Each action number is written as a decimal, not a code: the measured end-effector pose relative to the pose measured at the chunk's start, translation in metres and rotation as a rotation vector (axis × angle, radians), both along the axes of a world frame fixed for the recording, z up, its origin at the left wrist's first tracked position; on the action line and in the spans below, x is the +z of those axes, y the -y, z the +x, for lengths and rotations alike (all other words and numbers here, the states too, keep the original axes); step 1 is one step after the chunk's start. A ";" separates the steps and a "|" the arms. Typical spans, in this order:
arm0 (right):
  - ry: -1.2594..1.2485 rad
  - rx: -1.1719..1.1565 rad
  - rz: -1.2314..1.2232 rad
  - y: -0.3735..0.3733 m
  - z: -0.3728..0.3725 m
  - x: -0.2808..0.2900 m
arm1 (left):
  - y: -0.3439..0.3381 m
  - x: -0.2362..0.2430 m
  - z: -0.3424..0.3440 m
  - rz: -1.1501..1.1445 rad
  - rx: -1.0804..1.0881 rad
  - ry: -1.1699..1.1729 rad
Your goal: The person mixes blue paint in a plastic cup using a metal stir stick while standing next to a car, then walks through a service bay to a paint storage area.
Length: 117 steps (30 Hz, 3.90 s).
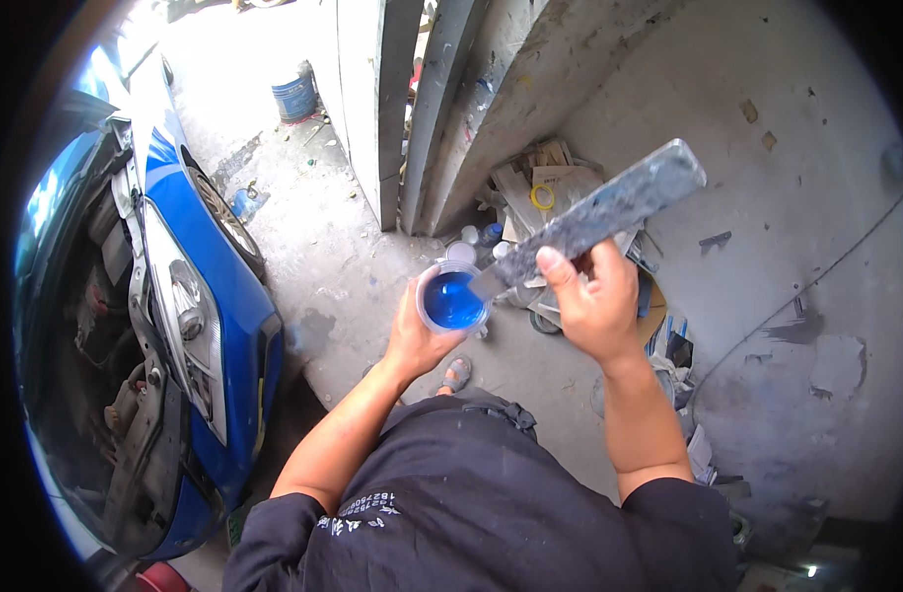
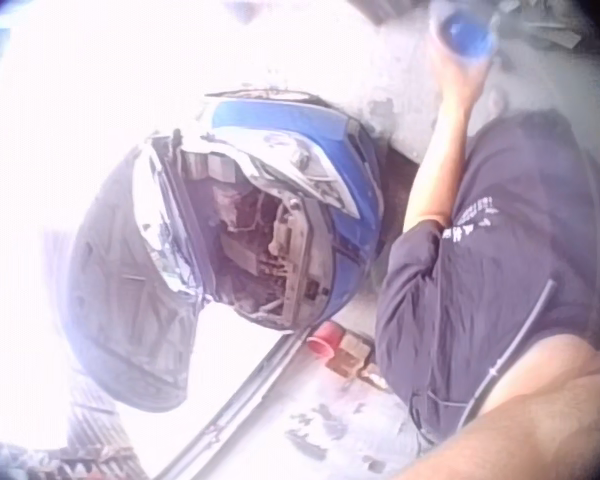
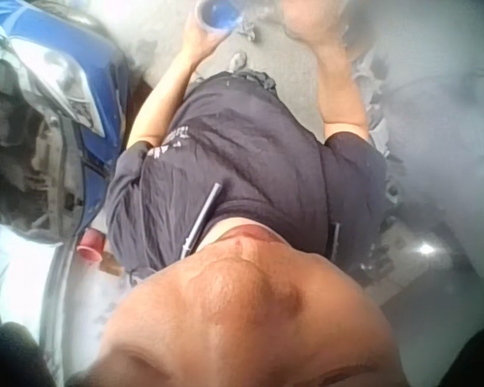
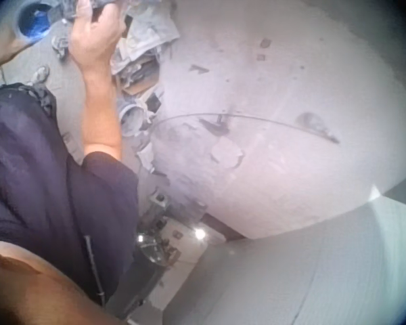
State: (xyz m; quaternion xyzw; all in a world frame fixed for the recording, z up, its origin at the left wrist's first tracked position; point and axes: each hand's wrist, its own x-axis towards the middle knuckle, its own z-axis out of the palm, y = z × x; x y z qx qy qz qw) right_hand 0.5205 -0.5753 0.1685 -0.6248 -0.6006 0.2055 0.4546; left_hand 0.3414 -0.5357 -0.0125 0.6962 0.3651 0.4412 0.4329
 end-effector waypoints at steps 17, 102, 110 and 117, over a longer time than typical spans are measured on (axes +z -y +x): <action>0.011 0.102 -0.022 0.002 0.020 -0.009 | -0.009 0.003 0.004 -0.011 -0.004 -0.057; -0.095 0.187 -0.124 -0.013 0.050 -0.003 | -0.027 0.009 0.007 -0.380 -0.552 0.020; -0.099 0.209 -0.190 -0.003 0.059 0.000 | -0.028 0.014 0.001 -0.371 -0.577 0.026; 0.063 0.609 0.096 0.000 0.035 0.000 | -0.021 0.010 0.005 -0.179 -0.420 0.038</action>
